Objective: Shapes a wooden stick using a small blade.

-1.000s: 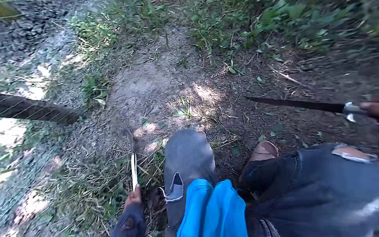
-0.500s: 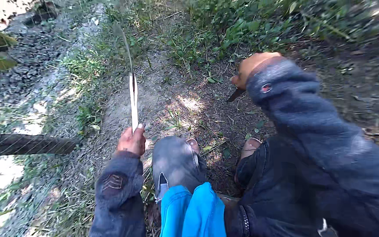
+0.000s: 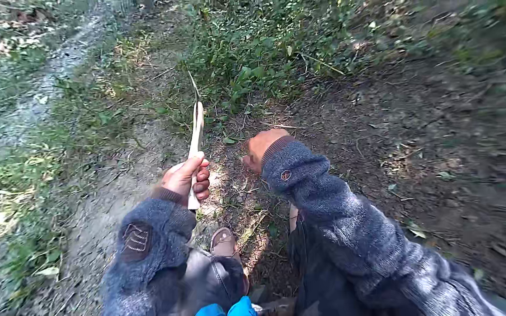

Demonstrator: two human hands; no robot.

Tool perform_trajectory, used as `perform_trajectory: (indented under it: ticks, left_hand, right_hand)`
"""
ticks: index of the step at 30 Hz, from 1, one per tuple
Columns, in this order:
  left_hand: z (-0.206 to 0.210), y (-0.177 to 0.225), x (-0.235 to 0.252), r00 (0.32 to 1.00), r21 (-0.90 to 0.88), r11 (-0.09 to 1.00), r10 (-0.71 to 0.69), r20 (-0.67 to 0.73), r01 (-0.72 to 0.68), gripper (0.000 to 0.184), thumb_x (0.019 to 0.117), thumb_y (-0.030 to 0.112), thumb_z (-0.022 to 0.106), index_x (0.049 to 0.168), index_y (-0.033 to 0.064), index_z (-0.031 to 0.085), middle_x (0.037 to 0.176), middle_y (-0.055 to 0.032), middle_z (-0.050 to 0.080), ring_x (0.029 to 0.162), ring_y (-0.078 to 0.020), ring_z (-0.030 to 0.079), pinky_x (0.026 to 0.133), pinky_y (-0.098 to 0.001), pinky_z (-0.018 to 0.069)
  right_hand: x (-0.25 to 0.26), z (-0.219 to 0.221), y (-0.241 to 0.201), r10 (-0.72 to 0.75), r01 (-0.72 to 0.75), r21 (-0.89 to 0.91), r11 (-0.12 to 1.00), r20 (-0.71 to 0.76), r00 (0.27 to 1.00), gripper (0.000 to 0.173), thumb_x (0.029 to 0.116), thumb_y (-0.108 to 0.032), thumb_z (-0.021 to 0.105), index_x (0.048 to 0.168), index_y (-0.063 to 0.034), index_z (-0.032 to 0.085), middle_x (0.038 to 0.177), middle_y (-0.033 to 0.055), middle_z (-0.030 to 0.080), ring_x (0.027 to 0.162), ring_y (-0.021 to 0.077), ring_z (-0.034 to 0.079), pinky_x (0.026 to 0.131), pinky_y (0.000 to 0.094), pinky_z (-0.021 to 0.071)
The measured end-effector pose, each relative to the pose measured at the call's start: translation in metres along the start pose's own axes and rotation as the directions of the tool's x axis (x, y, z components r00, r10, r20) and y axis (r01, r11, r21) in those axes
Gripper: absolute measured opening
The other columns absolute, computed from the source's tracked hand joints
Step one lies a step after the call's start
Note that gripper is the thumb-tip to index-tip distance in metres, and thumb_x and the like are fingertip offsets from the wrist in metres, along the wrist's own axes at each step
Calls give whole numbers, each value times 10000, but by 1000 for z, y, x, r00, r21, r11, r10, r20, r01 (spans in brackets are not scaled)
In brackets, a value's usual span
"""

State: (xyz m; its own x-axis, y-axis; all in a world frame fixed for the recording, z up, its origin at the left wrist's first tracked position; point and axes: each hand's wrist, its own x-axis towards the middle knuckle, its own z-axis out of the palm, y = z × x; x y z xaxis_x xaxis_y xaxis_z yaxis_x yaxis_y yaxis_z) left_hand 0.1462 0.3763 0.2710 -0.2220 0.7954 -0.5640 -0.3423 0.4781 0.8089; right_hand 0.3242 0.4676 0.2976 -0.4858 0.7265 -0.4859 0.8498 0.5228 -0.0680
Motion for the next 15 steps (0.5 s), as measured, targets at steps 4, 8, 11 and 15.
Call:
perform_trajectory:
  ticks: [4,8,11,15]
  left_hand:
    - [24,-10,22,996,-155,984,-78,45,84,362,1124,341,324,877,136,494,528,65,403,362,-41,405,344,-195,398]
    - [38,-27,32,982,-182,965,-186,30,188,358,1125,321,348,818,167,449,496,77,392,354,-41,374,341,-205,359]
    - [40,-28,40,958,-350,892,-257,127,286,463,1117,398,303,734,170,428,471,66,383,326,-44,392,309,-200,357]
    - [43,-26,38,936,-344,871,-328,125,351,496,1111,481,285,773,152,438,494,45,389,332,-56,376,312,-206,349]
  right_hand:
    - [5,3,15,48,-43,77,996,-63,997,480,1049,-499,508,1221,-96,706,1129,183,725,1093,395,686,869,657,520]
    - [1,-11,10,59,-61,131,989,20,998,536,1072,-495,469,1359,-69,623,1261,240,674,1208,441,631,967,681,477]
    - [-4,-25,0,43,-48,93,995,54,998,587,1072,-492,458,1416,-29,568,1328,292,628,1253,489,597,988,701,462]
    - [0,-28,-13,39,-43,69,997,64,997,585,1060,-501,478,1444,-68,567,1343,267,634,1250,471,608,991,690,473]
